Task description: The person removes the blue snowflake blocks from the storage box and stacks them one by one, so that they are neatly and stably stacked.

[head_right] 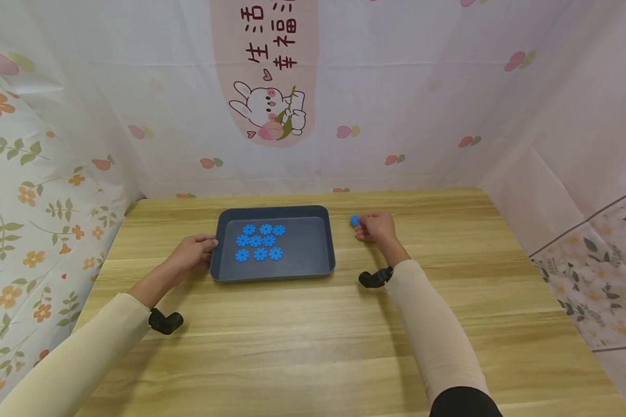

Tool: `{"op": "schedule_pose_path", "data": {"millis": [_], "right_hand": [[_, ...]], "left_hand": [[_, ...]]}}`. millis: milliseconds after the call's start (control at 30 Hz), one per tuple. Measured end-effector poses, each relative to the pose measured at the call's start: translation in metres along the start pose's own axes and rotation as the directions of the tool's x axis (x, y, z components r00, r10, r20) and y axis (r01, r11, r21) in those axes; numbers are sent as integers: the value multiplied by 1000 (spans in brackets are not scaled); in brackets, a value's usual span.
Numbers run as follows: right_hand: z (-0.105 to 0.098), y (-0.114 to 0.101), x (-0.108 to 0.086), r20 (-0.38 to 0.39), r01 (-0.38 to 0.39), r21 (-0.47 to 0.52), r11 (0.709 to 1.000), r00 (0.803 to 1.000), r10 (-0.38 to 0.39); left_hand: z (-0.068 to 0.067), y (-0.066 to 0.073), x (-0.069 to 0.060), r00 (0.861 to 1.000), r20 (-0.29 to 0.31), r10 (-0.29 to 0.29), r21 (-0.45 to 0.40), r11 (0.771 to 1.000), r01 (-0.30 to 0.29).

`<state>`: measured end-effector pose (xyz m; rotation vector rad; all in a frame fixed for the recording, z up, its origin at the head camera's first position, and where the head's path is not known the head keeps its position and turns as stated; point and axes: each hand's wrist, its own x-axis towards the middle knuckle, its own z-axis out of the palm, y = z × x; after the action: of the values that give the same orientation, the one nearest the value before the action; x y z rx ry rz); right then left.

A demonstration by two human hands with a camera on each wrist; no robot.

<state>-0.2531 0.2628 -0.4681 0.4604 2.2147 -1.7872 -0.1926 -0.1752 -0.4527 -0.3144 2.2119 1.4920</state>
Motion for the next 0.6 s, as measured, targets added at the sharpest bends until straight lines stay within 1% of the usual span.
{"op": "schedule_pose_path", "data": {"millis": [167,333,600], "right_hand": [[-1,5,2,-19,-31,-51,998,999,30],[-1,6,0,-28,-25,-95,995,999,22],[-1,8,0,-44,-24,-124,992,999,19]], "left_hand": [[-1,0,-1,1000,5,4,4,1000,-4],[-1,-2,0,1000,9,15,-4,1000,-15],[-1,-2,1,1000,4,5,10,1000,-5]]}}
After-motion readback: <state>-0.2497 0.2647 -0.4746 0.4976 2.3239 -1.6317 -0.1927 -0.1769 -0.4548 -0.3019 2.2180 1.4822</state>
